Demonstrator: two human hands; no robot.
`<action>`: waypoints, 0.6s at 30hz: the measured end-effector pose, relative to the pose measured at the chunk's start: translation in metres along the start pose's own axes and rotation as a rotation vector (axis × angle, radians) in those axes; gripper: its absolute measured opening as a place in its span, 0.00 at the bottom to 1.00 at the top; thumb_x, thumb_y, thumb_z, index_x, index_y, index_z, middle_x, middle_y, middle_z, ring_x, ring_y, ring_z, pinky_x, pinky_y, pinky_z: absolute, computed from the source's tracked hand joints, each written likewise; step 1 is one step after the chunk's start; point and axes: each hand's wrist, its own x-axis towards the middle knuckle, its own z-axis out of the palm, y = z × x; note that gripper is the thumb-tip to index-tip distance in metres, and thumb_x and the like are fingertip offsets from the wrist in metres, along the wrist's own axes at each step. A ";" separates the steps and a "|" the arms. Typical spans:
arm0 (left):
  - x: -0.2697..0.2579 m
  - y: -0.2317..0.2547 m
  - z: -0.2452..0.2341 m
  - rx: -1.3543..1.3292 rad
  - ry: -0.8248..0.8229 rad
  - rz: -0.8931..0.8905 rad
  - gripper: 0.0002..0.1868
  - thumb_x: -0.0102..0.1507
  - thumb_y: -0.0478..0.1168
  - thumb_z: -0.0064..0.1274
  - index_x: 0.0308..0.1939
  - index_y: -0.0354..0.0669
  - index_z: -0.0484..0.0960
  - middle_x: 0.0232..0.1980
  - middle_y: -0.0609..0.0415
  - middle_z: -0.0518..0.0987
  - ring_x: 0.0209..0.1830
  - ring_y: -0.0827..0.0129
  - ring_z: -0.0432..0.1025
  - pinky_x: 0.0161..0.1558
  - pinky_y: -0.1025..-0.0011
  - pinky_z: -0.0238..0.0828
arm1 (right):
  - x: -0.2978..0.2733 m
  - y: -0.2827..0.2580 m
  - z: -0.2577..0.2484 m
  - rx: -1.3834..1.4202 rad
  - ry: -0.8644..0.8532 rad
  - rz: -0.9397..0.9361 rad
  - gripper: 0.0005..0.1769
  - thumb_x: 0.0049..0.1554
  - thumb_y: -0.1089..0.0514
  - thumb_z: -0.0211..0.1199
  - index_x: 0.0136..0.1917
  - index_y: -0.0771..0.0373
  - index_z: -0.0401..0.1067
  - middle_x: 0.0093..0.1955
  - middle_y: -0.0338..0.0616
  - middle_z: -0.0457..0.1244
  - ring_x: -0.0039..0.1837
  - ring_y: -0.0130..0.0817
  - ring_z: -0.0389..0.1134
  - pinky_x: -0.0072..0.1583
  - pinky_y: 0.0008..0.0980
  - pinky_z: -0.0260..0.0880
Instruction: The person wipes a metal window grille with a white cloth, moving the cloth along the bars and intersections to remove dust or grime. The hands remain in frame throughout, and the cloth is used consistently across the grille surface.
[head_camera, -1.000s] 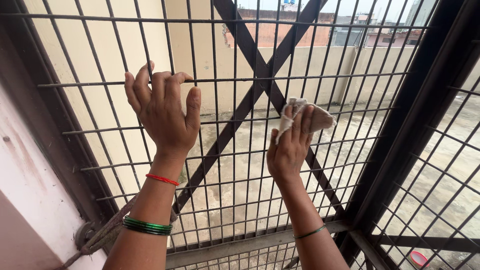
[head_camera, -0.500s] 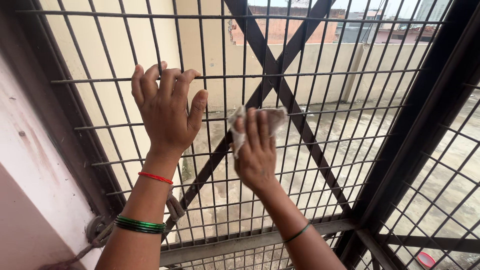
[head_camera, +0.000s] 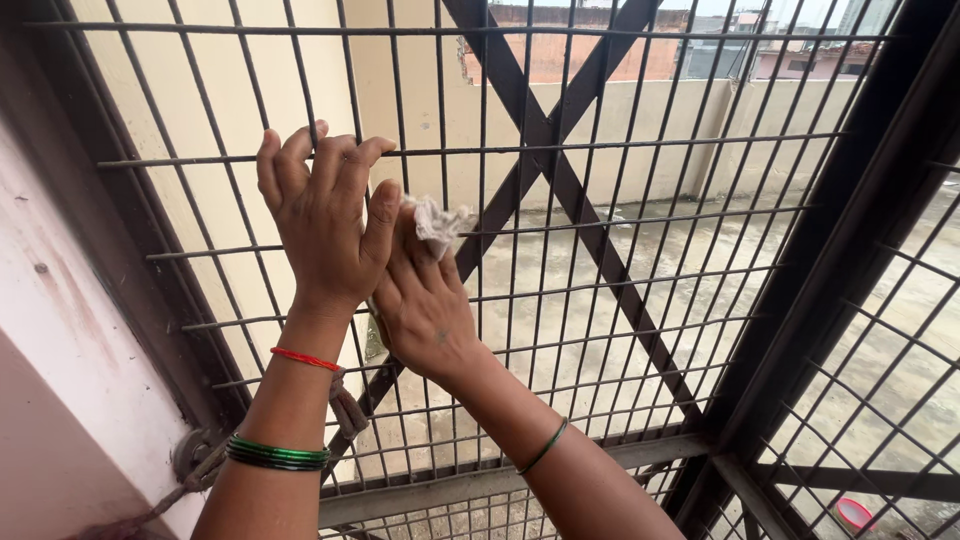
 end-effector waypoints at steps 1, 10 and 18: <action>0.002 0.001 0.000 0.002 0.000 0.003 0.29 0.79 0.59 0.26 0.60 0.49 0.80 0.53 0.53 0.76 0.70 0.53 0.62 0.79 0.48 0.35 | -0.010 0.003 -0.001 -0.052 -0.022 -0.062 0.30 0.72 0.54 0.44 0.82 0.67 0.47 0.86 0.55 0.37 0.87 0.50 0.26 0.83 0.55 0.22; -0.001 0.007 0.013 0.092 0.078 -0.038 0.31 0.78 0.63 0.27 0.56 0.47 0.80 0.50 0.53 0.75 0.72 0.53 0.61 0.80 0.48 0.32 | -0.062 0.109 -0.042 -0.139 0.236 0.531 0.30 0.71 0.53 0.36 0.83 0.66 0.46 0.87 0.52 0.32 0.88 0.48 0.26 0.85 0.52 0.28; 0.001 0.006 0.011 0.027 0.058 -0.044 0.30 0.80 0.59 0.24 0.57 0.49 0.81 0.51 0.54 0.76 0.73 0.53 0.61 0.80 0.48 0.33 | -0.064 -0.002 0.012 0.024 -0.095 0.073 0.31 0.70 0.53 0.45 0.81 0.68 0.50 0.86 0.58 0.34 0.86 0.52 0.23 0.82 0.55 0.21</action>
